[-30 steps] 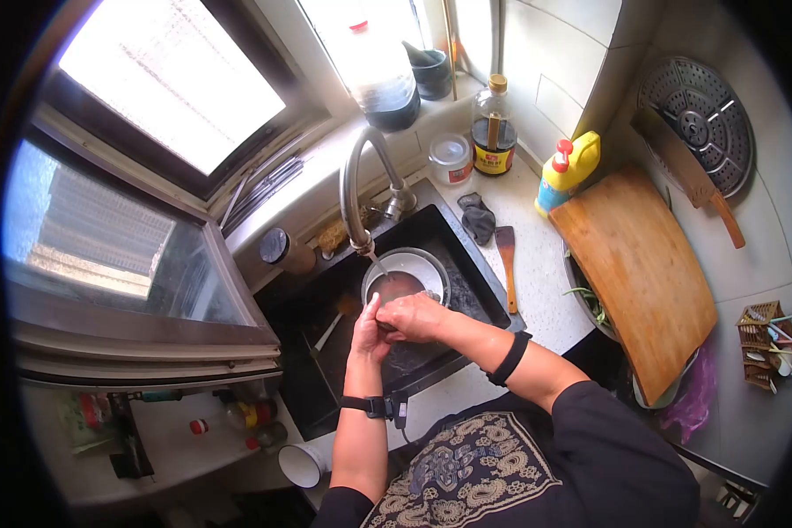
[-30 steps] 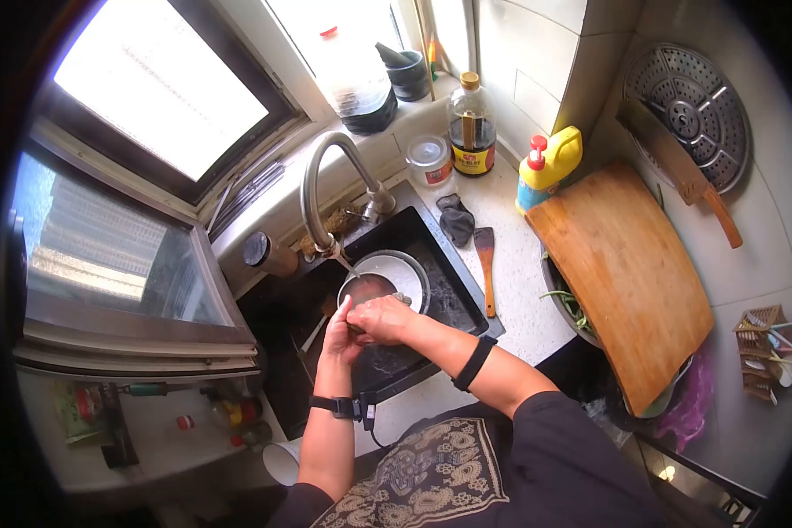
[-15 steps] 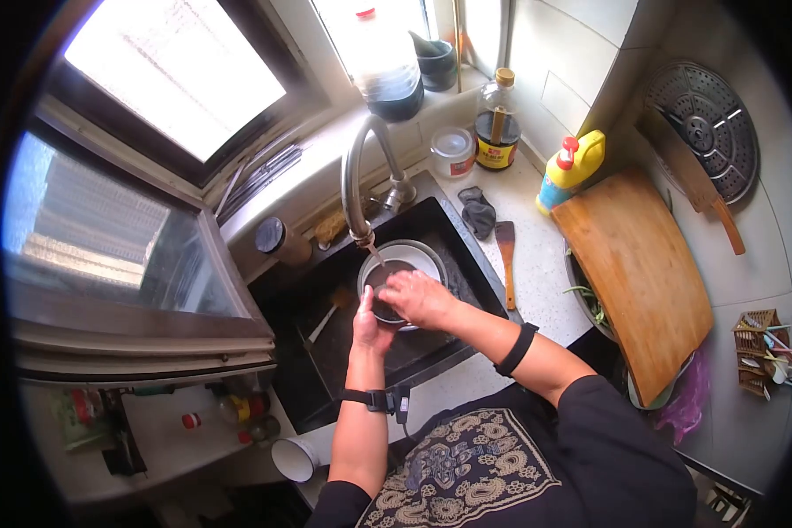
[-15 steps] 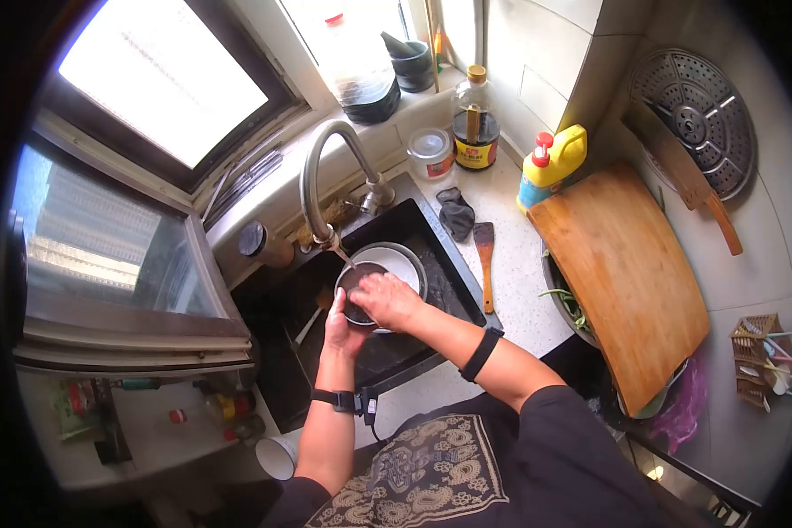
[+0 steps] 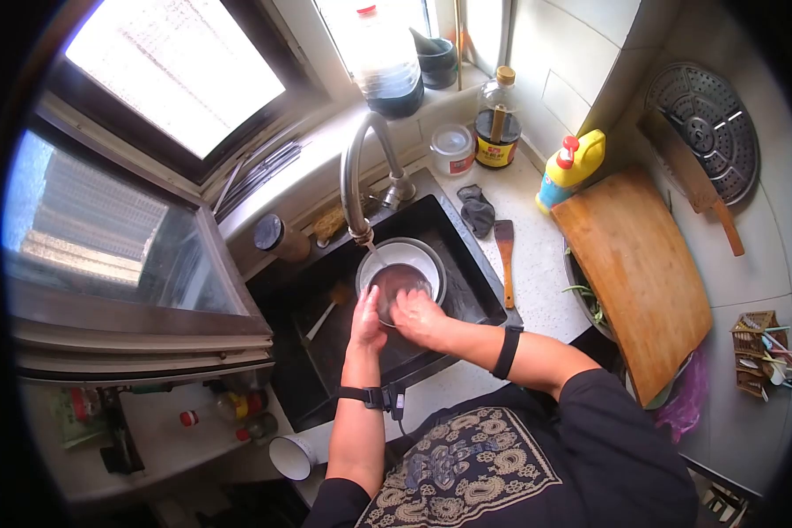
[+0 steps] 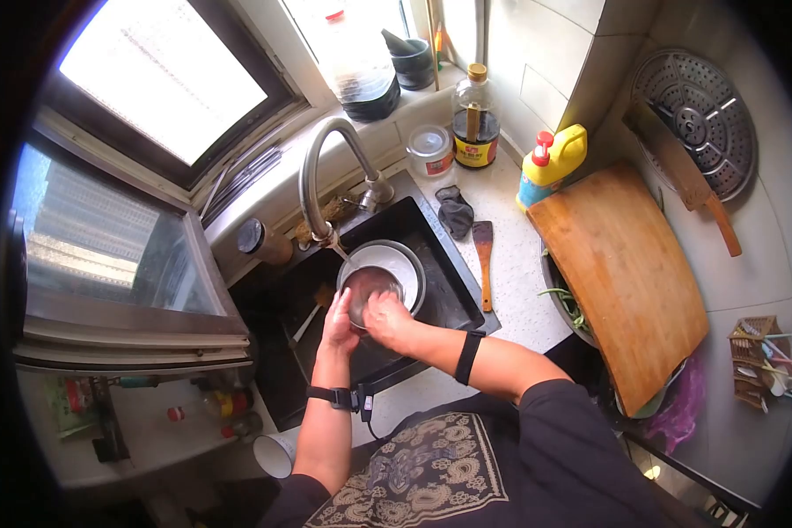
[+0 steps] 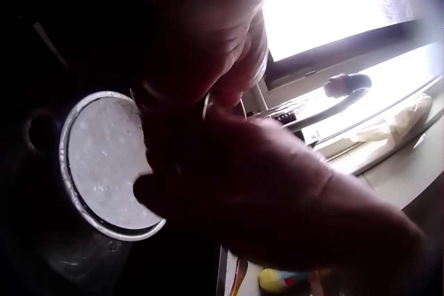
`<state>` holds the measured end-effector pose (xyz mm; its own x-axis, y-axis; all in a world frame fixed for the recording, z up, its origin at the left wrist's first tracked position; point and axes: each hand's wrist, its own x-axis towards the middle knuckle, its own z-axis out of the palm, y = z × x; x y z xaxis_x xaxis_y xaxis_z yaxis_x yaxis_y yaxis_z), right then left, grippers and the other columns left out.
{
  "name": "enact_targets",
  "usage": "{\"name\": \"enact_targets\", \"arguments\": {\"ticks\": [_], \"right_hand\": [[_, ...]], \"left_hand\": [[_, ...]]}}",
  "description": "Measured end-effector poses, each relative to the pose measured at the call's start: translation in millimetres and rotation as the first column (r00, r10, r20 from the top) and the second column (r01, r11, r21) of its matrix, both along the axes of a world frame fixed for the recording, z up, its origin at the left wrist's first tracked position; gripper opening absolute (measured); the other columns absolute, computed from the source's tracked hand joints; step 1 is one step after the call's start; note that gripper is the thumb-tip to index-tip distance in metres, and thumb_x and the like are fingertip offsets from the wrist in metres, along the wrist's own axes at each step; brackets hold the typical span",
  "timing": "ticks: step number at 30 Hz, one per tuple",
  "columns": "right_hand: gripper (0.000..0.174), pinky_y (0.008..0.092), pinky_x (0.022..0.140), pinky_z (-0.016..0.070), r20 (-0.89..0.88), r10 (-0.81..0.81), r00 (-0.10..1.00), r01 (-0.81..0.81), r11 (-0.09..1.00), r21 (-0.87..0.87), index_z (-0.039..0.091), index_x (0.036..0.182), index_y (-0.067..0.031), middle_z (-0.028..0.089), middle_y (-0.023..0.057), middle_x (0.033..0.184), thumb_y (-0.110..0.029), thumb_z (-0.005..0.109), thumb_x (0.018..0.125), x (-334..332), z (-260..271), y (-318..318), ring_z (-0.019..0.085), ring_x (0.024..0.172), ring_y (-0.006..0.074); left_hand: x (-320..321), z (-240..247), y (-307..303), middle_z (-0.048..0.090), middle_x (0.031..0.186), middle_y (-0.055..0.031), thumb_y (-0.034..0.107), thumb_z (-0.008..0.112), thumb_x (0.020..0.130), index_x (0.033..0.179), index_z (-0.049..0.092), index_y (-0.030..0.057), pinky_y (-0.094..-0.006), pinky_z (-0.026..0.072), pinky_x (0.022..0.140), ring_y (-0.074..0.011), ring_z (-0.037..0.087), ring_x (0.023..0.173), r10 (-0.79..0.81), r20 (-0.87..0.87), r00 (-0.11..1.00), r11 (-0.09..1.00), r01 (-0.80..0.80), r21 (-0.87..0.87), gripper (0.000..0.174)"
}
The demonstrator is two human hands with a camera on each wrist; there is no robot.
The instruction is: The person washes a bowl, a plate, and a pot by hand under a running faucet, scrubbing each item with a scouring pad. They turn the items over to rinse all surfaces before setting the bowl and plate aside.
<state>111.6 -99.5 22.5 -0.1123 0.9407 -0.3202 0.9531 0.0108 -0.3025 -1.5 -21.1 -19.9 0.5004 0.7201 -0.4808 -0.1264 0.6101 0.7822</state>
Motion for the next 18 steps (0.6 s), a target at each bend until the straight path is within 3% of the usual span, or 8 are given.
{"name": "enact_targets", "arguments": {"ticks": [2, 4, 6, 9, 10, 12, 14, 18], "right_hand": [[0.041, 0.0493, 0.100, 0.0401, -0.261, -0.047, 0.964, 0.007, 0.988, -0.154, 0.053, 0.121, -0.0035, 0.052, 0.0195, 0.131, -0.017, 0.057, 0.083, 1, 35, 3, 0.051, 0.120, 0.0342], [0.041, 0.0485, 0.099, 0.0409, -0.116, 0.123, 0.986, -0.092, 0.966, 0.240, 0.052, 0.122, -0.0043, 0.055, 0.0198, 0.127, -0.017, 0.056, 0.083, 11, 15, 7, 0.054, 0.116, 0.0334], [0.040, 0.0470, 0.099, 0.0415, 0.106, 0.121, 0.987, -0.161, 0.777, 0.608, 0.051, 0.124, -0.0059, 0.059, 0.0178, 0.122, -0.016, 0.052, 0.085, 21, -21, 1, 0.058, 0.111, 0.0329], [0.030, 0.0467, 0.096, 0.0433, 0.339, 0.068, 0.938, -0.224, 0.866, 0.447, 0.056, 0.116, -0.0066, 0.061, 0.0124, 0.118, -0.015, 0.049, 0.088, 22, -24, -8, 0.060, 0.107, 0.0329], [0.022, 0.0474, 0.088, 0.0474, 0.131, 0.128, 0.983, -0.159, 0.953, 0.257, 0.060, 0.105, -0.0095, 0.063, 0.0116, 0.108, -0.017, 0.055, 0.084, 22, -3, -4, 0.062, 0.099, 0.0342], [0.023, 0.0476, 0.083, 0.0487, -0.184, 0.016, 0.983, 0.025, 0.976, 0.215, 0.061, 0.100, -0.0096, 0.063, 0.0132, 0.101, -0.020, 0.062, 0.080, 21, 9, 6, 0.062, 0.094, 0.0355], [0.036, 0.0472, 0.080, 0.0498, -0.525, -0.085, 0.847, 0.214, 0.958, 0.189, 0.060, 0.102, -0.0104, 0.063, 0.0160, 0.097, -0.024, 0.072, 0.071, 25, 0, 24, 0.061, 0.094, 0.0369], [0.023, 0.0474, 0.081, 0.0503, -0.496, -0.029, 0.868, 0.190, 0.942, 0.278, 0.064, 0.097, -0.0161, 0.065, 0.0117, 0.099, -0.020, 0.067, 0.074, 30, -3, 34, 0.063, 0.094, 0.0333]], "left_hand": [[-3, -18, 9, 0.061, 0.120, -0.0102, 0.033, 0.046, 0.098, 0.129, 0.050, 0.0041, -0.0409, 0.0456, 0.098, -0.0284, 0.059, 0.110, -0.021, 0.148, 0.989, 0.978, 0.051, -0.202, 0.042], [-5, -23, 15, 0.063, 0.116, -0.0110, 0.033, 0.045, 0.098, 0.125, 0.054, 0.0080, -0.0419, 0.0503, 0.091, -0.0263, 0.060, 0.109, -0.030, 0.255, 0.966, 0.920, 0.127, -0.370, 0.038], [-2, 7, 12, 0.063, 0.115, -0.0117, 0.032, 0.046, 0.097, 0.124, 0.055, 0.0073, -0.0413, 0.0502, 0.092, -0.0271, 0.060, 0.107, -0.072, 0.029, 0.997, 0.963, 0.077, -0.257, 0.037], [2, 27, 15, 0.063, 0.112, -0.0097, 0.029, 0.048, 0.095, 0.120, 0.057, 0.0092, -0.0397, 0.0523, 0.085, -0.0259, 0.063, 0.100, -0.114, -0.124, 0.986, 0.982, 0.093, -0.163, 0.033], [1, 12, 20, 0.063, 0.110, -0.0079, 0.029, 0.050, 0.094, 0.119, 0.056, 0.0108, -0.0384, 0.0534, 0.081, -0.0242, 0.063, 0.099, -0.116, -0.080, 0.990, 0.986, 0.105, -0.129, 0.032], [-4, -39, 36, 0.064, 0.109, -0.0070, 0.036, 0.049, 0.095, 0.113, 0.059, 0.0111, -0.0377, 0.0543, 0.075, -0.0232, 0.063, 0.098, -0.121, 0.037, 0.992, 0.975, 0.125, -0.186, 0.033], [9, 2, 19, 0.064, 0.110, -0.0079, 0.044, 0.047, 0.095, 0.111, 0.061, 0.0104, -0.0378, 0.0540, 0.076, -0.0237, 0.063, 0.098, -0.089, 0.147, 0.985, 0.959, 0.124, -0.254, 0.040], [16, 40, 5, 0.064, 0.114, -0.0100, 0.059, 0.041, 0.093, 0.113, 0.062, 0.0094, -0.0442, 0.0515, 0.084, -0.0274, 0.063, 0.101, -0.060, 0.192, 0.980, 0.936, 0.122, -0.331, 0.058]]}}
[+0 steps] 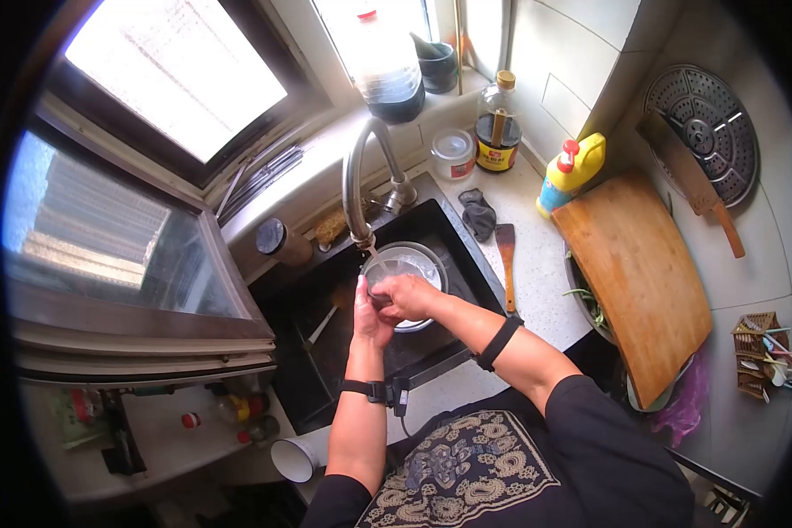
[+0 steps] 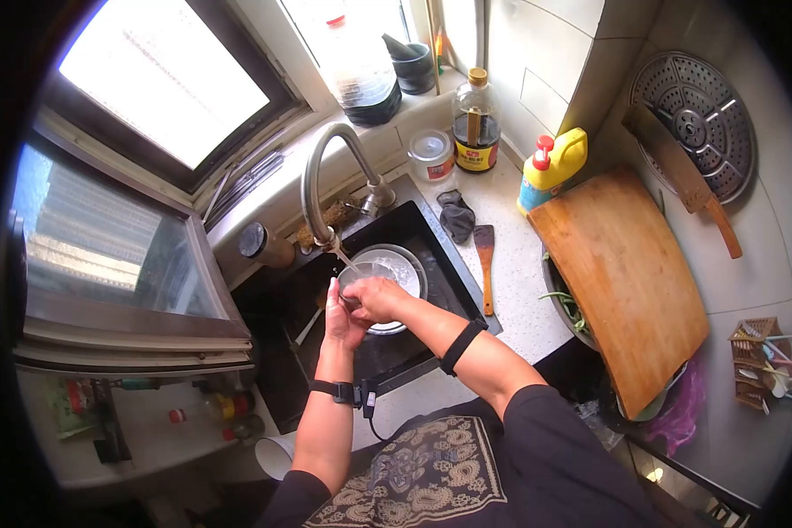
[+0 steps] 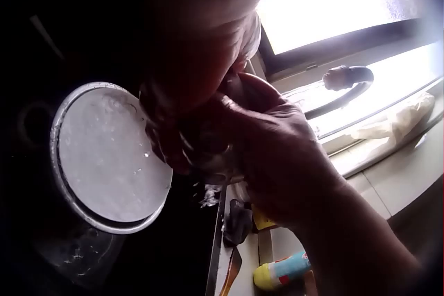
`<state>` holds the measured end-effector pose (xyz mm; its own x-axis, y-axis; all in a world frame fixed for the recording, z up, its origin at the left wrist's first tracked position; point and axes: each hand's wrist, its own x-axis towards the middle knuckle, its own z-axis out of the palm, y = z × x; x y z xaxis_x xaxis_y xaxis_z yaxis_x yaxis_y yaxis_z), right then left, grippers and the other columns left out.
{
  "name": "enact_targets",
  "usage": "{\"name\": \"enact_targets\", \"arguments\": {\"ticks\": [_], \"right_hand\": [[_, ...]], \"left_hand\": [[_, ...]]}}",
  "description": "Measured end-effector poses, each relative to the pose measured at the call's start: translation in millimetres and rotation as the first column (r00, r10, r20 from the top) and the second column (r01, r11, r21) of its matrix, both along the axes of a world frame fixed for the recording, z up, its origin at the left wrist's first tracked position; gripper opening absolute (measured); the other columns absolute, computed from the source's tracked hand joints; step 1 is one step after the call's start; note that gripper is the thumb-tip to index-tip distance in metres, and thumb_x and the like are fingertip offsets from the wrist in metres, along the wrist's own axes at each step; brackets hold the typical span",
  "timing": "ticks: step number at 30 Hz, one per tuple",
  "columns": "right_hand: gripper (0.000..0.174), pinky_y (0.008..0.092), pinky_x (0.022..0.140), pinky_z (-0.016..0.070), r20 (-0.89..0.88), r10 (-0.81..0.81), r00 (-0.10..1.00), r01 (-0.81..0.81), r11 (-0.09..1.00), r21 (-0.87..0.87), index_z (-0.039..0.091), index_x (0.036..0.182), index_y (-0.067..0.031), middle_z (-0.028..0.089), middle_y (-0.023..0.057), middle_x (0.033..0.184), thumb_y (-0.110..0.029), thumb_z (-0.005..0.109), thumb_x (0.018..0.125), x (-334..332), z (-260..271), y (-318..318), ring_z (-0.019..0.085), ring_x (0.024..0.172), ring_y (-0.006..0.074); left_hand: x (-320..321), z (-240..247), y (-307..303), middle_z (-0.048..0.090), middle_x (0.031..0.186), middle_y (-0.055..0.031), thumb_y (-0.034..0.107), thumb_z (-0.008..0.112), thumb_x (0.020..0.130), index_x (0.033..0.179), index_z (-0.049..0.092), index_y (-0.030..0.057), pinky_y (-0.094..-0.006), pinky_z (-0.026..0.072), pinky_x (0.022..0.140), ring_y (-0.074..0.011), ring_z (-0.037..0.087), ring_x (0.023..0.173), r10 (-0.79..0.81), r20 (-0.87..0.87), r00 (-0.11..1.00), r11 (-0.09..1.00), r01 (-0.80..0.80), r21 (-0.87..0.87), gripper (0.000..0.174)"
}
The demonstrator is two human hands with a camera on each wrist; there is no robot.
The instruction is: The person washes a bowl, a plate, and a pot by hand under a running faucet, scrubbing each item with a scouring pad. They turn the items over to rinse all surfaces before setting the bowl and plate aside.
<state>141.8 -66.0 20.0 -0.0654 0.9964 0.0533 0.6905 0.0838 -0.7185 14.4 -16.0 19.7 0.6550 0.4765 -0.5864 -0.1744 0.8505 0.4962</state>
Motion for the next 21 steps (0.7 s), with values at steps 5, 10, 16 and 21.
{"name": "enact_targets", "arguments": {"ticks": [5, 10, 16, 21], "right_hand": [[0.015, 0.0454, 0.077, 0.0502, 0.526, 0.025, 0.850, -0.168, 0.960, 0.226, 0.064, 0.091, -0.0137, 0.062, 0.0079, 0.091, -0.020, 0.061, 0.077, 2, 1, -6, 0.062, 0.094, 0.0277], [0.030, 0.0394, 0.082, 0.0517, 0.039, -0.139, 0.990, 0.126, 0.965, 0.229, 0.065, 0.108, -0.0102, 0.067, 0.0057, 0.101, -0.018, 0.070, 0.079, 23, -5, -8, 0.064, 0.097, 0.0249], [0.031, 0.0315, 0.083, 0.0534, -0.945, -0.316, -0.083, 0.167, 0.930, -0.326, 0.061, 0.113, -0.0028, 0.067, 0.0066, 0.105, -0.027, 0.061, 0.094, 25, -4, 4, 0.065, 0.093, 0.0154], [0.039, 0.0353, 0.086, 0.0530, -0.871, -0.361, -0.333, 0.098, 0.905, -0.413, 0.059, 0.117, -0.0046, 0.066, 0.0098, 0.107, -0.038, 0.049, 0.099, 26, -24, 6, 0.064, 0.097, 0.0202]], "left_hand": [[-6, -16, -7, 0.059, 0.125, -0.0085, 0.060, 0.037, 0.094, 0.127, 0.053, 0.0143, -0.0505, 0.0417, 0.096, -0.0279, 0.053, 0.118, 0.007, -0.025, 1.000, 1.000, -0.007, -0.016, 0.059], [-3, -4, 2, 0.056, 0.125, -0.0041, 0.064, 0.037, 0.092, 0.135, 0.044, 0.0198, -0.0468, 0.0369, 0.098, -0.0241, 0.050, 0.117, 0.051, -0.037, 0.998, 0.997, -0.049, 0.051, 0.062], [7, 13, 5, 0.057, 0.127, -0.0048, 0.066, 0.037, 0.091, 0.136, 0.046, 0.0200, -0.0473, 0.0376, 0.100, -0.0236, 0.053, 0.117, 0.067, -0.036, 0.997, 0.993, -0.063, 0.098, 0.065], [6, -13, 13, 0.056, 0.132, -0.0094, 0.055, 0.050, 0.092, 0.133, 0.048, 0.0068, -0.0452, 0.0387, 0.106, -0.0261, 0.052, 0.123, 0.109, 0.142, 0.984, 0.985, -0.126, 0.116, 0.063]]}}
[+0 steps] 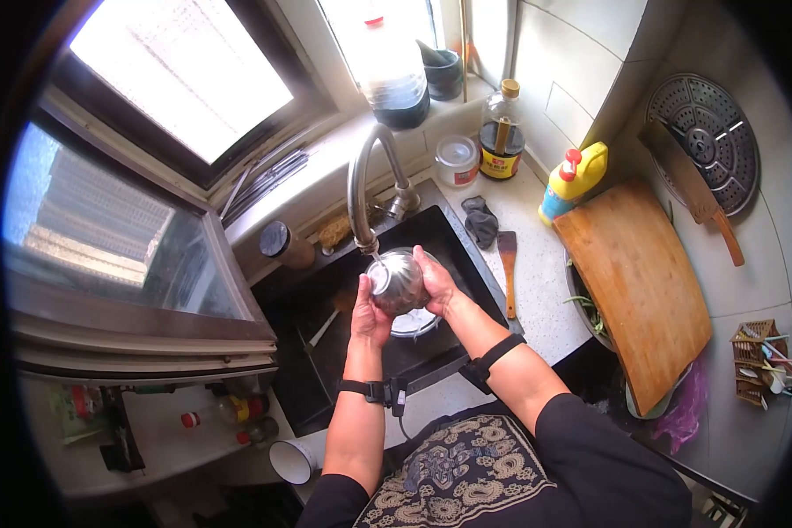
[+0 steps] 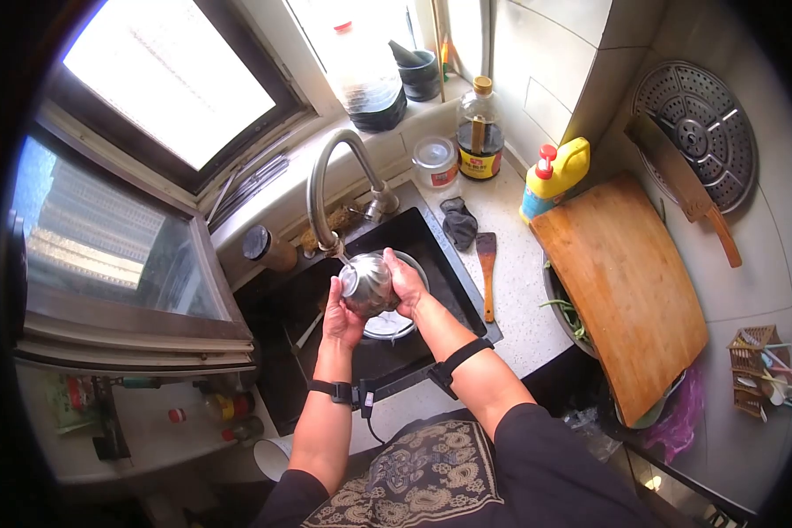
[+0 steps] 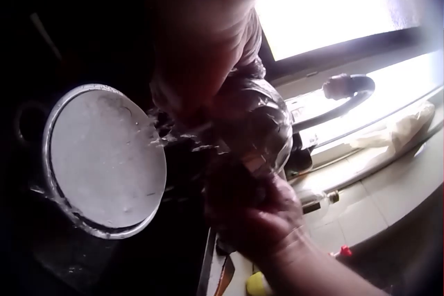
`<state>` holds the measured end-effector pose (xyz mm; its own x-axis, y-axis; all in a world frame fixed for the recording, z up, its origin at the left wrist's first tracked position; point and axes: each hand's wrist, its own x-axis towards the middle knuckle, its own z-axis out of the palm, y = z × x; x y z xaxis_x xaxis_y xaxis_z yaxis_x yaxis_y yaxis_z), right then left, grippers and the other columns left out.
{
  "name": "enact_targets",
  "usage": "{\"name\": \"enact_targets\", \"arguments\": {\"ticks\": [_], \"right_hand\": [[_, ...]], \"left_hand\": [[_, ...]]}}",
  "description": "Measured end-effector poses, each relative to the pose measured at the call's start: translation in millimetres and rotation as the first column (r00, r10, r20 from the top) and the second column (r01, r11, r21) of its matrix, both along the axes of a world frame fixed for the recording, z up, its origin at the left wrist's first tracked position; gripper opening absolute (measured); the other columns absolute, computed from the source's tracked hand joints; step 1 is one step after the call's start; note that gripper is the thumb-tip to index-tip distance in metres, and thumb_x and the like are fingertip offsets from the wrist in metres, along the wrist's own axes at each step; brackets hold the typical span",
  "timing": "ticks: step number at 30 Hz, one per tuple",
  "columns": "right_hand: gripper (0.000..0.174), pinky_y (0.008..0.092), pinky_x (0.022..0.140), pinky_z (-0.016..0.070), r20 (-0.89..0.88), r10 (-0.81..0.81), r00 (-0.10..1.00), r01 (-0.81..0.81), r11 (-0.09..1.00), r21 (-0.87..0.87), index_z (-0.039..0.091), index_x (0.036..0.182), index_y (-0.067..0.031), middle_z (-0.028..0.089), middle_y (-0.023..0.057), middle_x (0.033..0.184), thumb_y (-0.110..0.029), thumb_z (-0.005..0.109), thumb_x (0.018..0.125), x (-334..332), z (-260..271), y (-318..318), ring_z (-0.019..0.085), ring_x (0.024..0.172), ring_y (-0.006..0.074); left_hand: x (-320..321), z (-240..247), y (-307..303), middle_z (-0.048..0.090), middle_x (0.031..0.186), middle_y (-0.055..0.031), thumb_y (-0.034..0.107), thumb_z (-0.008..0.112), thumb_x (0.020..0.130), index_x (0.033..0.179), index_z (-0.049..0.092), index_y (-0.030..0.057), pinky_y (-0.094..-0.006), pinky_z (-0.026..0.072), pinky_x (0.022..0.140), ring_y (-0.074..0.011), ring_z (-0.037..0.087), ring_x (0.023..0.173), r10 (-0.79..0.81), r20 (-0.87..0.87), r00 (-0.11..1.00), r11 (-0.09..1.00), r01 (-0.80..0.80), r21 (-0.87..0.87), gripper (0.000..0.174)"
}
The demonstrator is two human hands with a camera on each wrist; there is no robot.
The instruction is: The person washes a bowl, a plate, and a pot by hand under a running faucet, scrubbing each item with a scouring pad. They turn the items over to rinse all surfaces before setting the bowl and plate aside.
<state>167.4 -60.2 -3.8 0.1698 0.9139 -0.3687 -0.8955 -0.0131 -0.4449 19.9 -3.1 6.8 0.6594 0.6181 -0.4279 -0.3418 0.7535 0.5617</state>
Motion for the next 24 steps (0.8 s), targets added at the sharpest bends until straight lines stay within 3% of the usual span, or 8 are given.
{"name": "enact_targets", "arguments": {"ticks": [4, 7, 10, 14, 17, 20, 22, 24], "right_hand": [[0.041, 0.0338, 0.086, 0.0511, 0.314, -0.067, 0.947, 0.191, 0.904, -0.383, 0.058, 0.118, -0.0043, 0.064, 0.0102, 0.109, -0.038, 0.058, 0.094, 0, -11, 2, 0.064, 0.097, 0.0209], [0.040, 0.0348, 0.086, 0.0494, 0.725, -0.102, 0.681, 0.521, 0.764, -0.381, 0.058, 0.116, -0.0027, 0.064, 0.0114, 0.109, -0.026, 0.070, 0.085, -1, -16, 11, 0.063, 0.100, 0.0234], [0.037, 0.0365, 0.087, 0.0488, 0.944, -0.146, 0.297, 0.691, 0.715, -0.107, 0.057, 0.115, -0.0035, 0.065, 0.0139, 0.107, -0.021, 0.068, 0.085, -5, 3, 9, 0.063, 0.099, 0.0291], [0.029, 0.0383, 0.088, 0.0480, 0.952, -0.276, 0.137, 0.664, 0.739, 0.119, 0.056, 0.114, -0.0042, 0.063, 0.0156, 0.108, -0.013, 0.063, 0.087, -16, 17, 4, 0.062, 0.101, 0.0323], [0.027, 0.0381, 0.087, 0.0480, 0.931, -0.299, 0.211, 0.630, 0.770, 0.105, 0.057, 0.112, -0.0034, 0.063, 0.0152, 0.109, -0.012, 0.063, 0.088, -29, 30, -7, 0.062, 0.101, 0.0317], [0.023, 0.0368, 0.091, 0.0453, 0.926, -0.358, -0.116, 0.422, 0.826, 0.373, 0.062, 0.106, -0.0057, 0.065, 0.0130, 0.106, -0.010, 0.066, 0.083, -52, 32, -14, 0.064, 0.096, 0.0299], [0.021, 0.0372, 0.094, 0.0431, 0.871, -0.456, -0.181, 0.103, 0.872, 0.478, 0.066, 0.099, -0.0073, 0.066, 0.0126, 0.103, -0.017, 0.069, 0.080, -55, 44, -15, 0.063, 0.096, 0.0308], [0.023, 0.0408, 0.090, 0.0438, 0.877, -0.388, -0.283, 0.064, 0.905, 0.421, 0.069, 0.102, -0.0105, 0.066, 0.0089, 0.103, -0.019, 0.066, 0.081, -60, 57, -14, 0.061, 0.101, 0.0291]], "left_hand": [[-13, -7, 8, 0.059, 0.127, -0.0104, 0.037, 0.050, 0.098, 0.129, 0.050, 0.0028, -0.0420, 0.0429, 0.101, -0.0251, 0.056, 0.116, 0.076, 0.098, 0.992, 0.995, -0.081, 0.052, 0.047], [-23, -25, 13, 0.062, 0.121, -0.0090, 0.028, 0.047, 0.100, 0.121, 0.055, 0.0009, -0.0380, 0.0458, 0.098, -0.0218, 0.059, 0.110, 0.065, 0.241, 0.968, 0.996, -0.076, 0.039, 0.036], [-21, -17, 5, 0.062, 0.119, -0.0096, 0.024, 0.046, 0.100, 0.120, 0.055, 0.0006, -0.0371, 0.0459, 0.098, -0.0206, 0.059, 0.109, 0.107, 0.266, 0.958, 0.991, -0.124, 0.047, 0.032], [-13, -3, -3, 0.062, 0.119, -0.0107, 0.021, 0.044, 0.101, 0.123, 0.054, 0.0009, -0.0372, 0.0469, 0.098, -0.0207, 0.059, 0.109, 0.253, 0.234, 0.939, 0.967, -0.255, -0.019, 0.031], [-7, 7, -8, 0.062, 0.119, -0.0105, 0.020, 0.044, 0.101, 0.123, 0.053, 0.0006, -0.0370, 0.0471, 0.098, -0.0217, 0.059, 0.110, 0.299, 0.238, 0.924, 0.953, -0.304, -0.016, 0.030], [0, 7, -13, 0.062, 0.115, -0.0095, 0.013, 0.048, 0.099, 0.119, 0.055, 0.0019, -0.0351, 0.0500, 0.093, -0.0202, 0.061, 0.106, 0.243, 0.163, 0.956, 0.962, -0.259, 0.089, 0.024], [2, 10, -14, 0.062, 0.117, -0.0095, 0.012, 0.048, 0.098, 0.120, 0.054, 0.0027, -0.0338, 0.0499, 0.092, -0.0200, 0.061, 0.105, 0.186, 0.124, 0.975, 0.970, -0.202, 0.132, 0.024], [1, 17, -16, 0.061, 0.119, -0.0095, 0.010, 0.048, 0.098, 0.121, 0.054, 0.0035, -0.0325, 0.0498, 0.091, -0.0198, 0.061, 0.105, 0.129, 0.083, 0.988, 0.974, -0.142, 0.174, 0.025]]}}
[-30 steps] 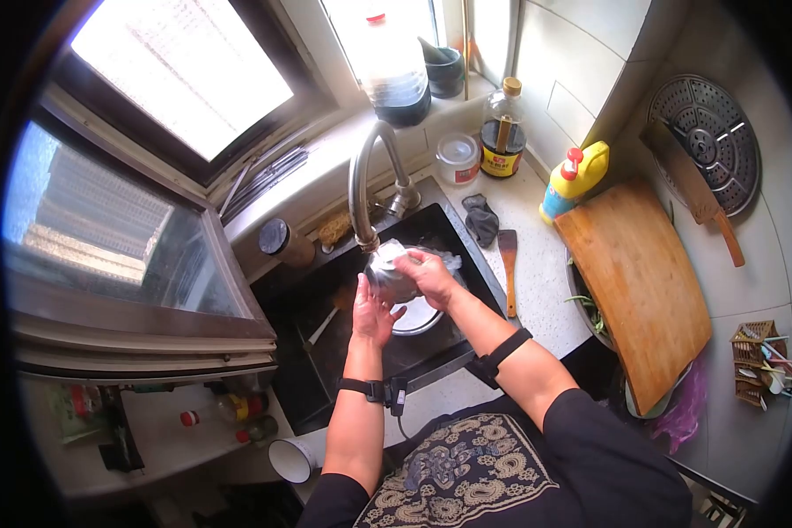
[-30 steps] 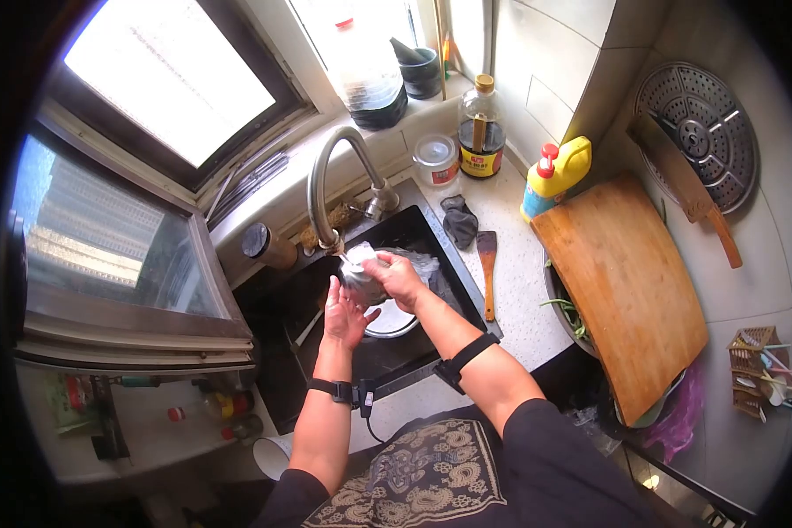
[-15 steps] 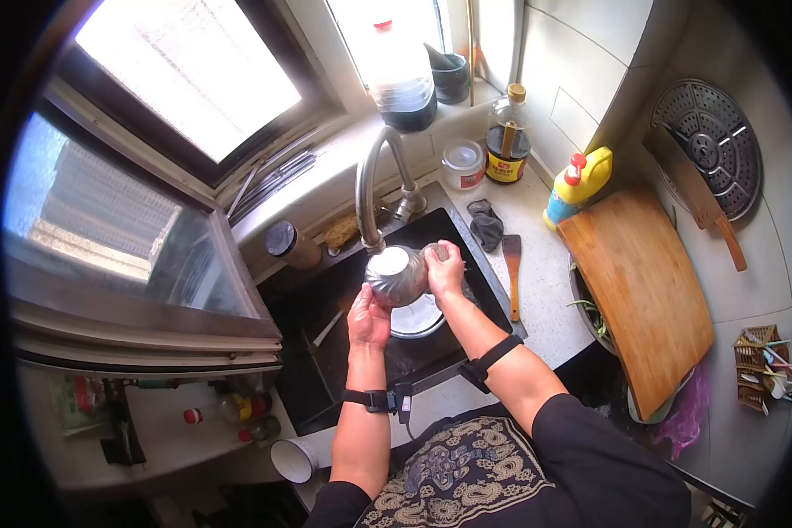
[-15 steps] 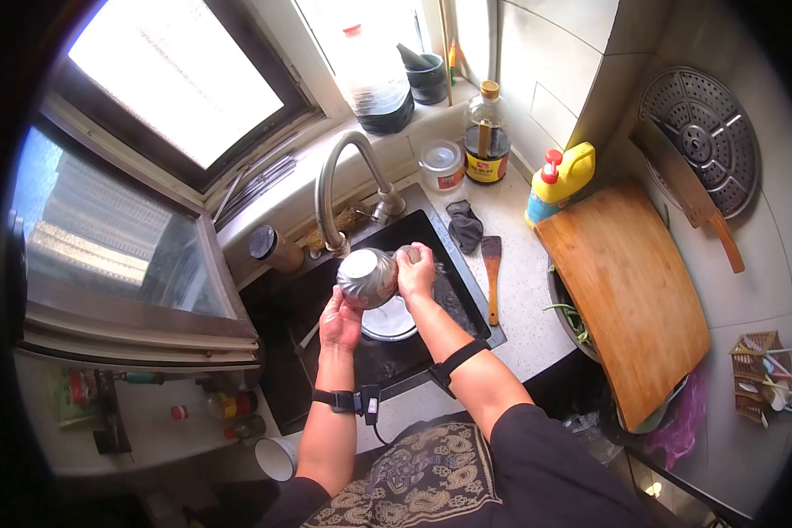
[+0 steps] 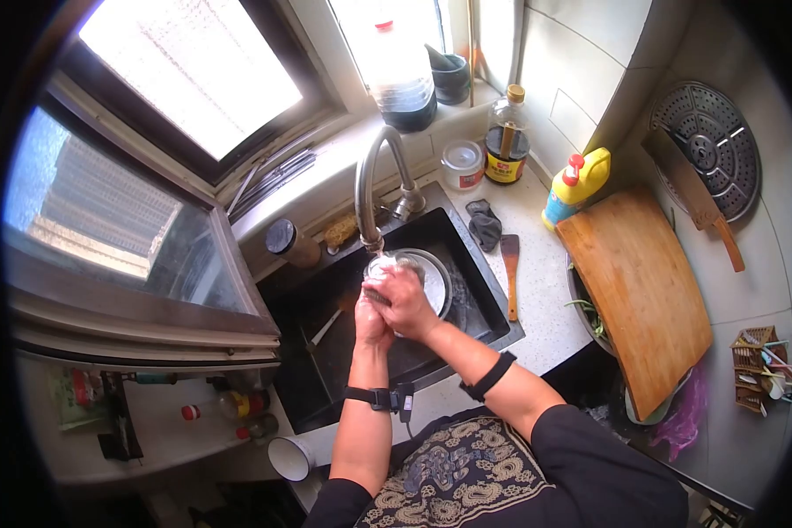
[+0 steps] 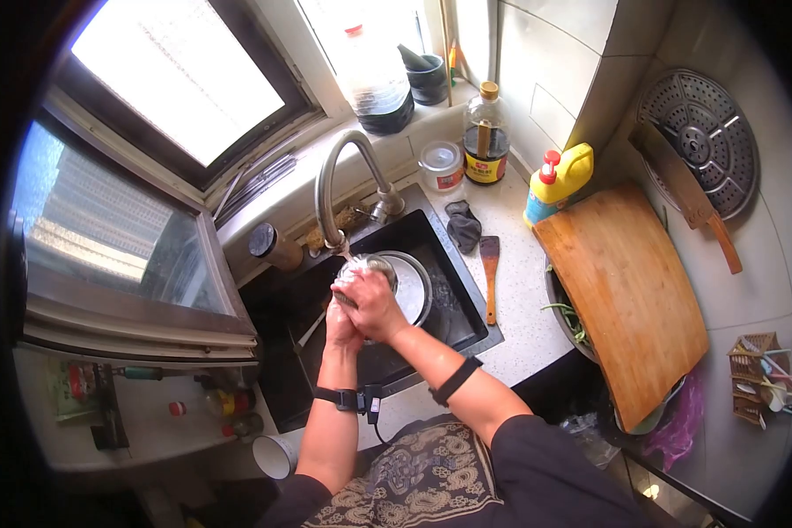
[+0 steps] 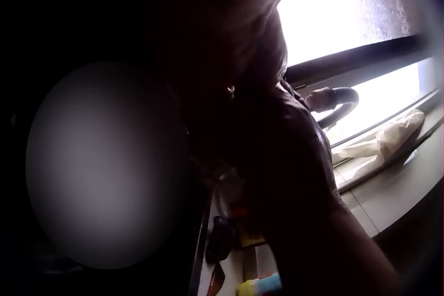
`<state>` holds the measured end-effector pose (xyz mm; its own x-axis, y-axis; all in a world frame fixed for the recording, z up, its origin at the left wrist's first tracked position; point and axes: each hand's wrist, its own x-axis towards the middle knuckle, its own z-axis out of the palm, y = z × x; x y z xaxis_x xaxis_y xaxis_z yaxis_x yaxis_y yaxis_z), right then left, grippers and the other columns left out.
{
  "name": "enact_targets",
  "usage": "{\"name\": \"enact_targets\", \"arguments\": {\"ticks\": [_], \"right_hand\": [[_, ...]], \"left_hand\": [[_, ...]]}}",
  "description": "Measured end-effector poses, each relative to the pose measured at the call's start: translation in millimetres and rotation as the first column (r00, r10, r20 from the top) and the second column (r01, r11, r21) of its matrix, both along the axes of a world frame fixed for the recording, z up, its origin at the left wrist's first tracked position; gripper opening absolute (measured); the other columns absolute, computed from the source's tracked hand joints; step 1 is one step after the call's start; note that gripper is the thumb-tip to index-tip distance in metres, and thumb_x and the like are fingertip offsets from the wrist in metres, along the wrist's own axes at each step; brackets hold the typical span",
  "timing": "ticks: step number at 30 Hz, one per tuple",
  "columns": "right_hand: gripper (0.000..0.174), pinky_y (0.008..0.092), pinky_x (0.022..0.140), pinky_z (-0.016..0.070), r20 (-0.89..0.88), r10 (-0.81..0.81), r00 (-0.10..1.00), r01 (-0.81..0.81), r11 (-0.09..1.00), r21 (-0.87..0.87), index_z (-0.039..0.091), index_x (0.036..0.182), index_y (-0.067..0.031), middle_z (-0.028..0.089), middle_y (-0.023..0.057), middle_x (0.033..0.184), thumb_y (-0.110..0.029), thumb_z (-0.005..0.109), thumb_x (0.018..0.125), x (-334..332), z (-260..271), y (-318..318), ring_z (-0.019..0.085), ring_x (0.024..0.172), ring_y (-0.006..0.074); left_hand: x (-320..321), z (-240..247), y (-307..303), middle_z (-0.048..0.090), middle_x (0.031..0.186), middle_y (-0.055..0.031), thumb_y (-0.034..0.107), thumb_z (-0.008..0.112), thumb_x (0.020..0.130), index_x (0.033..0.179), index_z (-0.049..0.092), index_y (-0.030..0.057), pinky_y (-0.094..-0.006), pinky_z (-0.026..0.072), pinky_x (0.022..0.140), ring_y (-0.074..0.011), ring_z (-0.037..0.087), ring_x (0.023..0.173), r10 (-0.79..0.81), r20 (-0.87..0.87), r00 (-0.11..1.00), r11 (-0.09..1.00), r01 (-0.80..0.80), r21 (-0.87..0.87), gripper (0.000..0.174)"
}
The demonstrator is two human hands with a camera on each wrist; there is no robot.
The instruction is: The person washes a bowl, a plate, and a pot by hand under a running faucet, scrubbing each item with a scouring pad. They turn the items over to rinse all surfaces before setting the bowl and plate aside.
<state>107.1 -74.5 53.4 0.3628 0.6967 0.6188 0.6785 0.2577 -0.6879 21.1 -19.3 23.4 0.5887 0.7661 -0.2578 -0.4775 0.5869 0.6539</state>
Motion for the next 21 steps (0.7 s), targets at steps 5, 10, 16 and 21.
{"name": "enact_targets", "arguments": {"ticks": [5, 10, 16, 21], "right_hand": [[0.031, 0.0347, 0.088, 0.0484, -0.719, 0.026, 0.695, -0.311, 0.912, -0.268, 0.065, 0.110, -0.0073, 0.067, 0.0077, 0.105, -0.031, 0.059, 0.092, 63, -18, 28, 0.064, 0.097, 0.0209], [0.039, 0.0322, 0.087, 0.0495, -0.996, -0.008, -0.093, -0.499, 0.865, 0.039, 0.059, 0.120, -0.0075, 0.064, 0.0034, 0.111, -0.038, 0.047, 0.099, 68, -48, 2, 0.061, 0.100, 0.0147], [0.048, 0.0401, 0.092, 0.0493, -0.962, -0.101, -0.252, -0.648, 0.756, 0.090, 0.057, 0.125, -0.0050, 0.063, 0.0086, 0.117, -0.043, 0.045, 0.098, 80, -96, -25, 0.061, 0.106, 0.0235], [0.041, 0.0390, 0.094, 0.0487, -0.964, -0.228, -0.136, -0.741, 0.669, -0.054, 0.053, 0.130, -0.0055, 0.061, 0.0090, 0.122, -0.032, 0.040, 0.101, 40, -60, -35, 0.060, 0.108, 0.0228]], "left_hand": [[-26, 0, -1, 0.062, 0.118, -0.0066, 0.012, 0.058, 0.094, 0.120, 0.053, 0.0085, -0.0368, 0.0482, 0.094, -0.0180, 0.060, 0.107, -0.153, -0.046, 0.987, 0.973, 0.158, 0.168, 0.027], [-44, -13, -10, 0.063, 0.116, -0.0049, 0.023, 0.052, 0.098, 0.118, 0.055, 0.0116, -0.0394, 0.0472, 0.094, -0.0195, 0.061, 0.105, -0.068, 0.141, 0.988, 0.998, 0.068, 0.002, 0.023], [-62, -6, -18, 0.062, 0.103, -0.0017, 0.019, 0.056, 0.095, 0.105, 0.056, 0.0146, -0.0410, 0.0472, 0.083, -0.0168, 0.059, 0.097, -0.186, -0.153, 0.971, 0.961, 0.148, -0.233, 0.011], [-83, -14, -30, 0.064, 0.106, -0.0041, 0.023, 0.053, 0.097, 0.107, 0.055, 0.0119, -0.0424, 0.0487, 0.087, -0.0184, 0.063, 0.099, -0.126, 0.076, 0.989, 0.969, 0.139, -0.203, 0.015]]}}
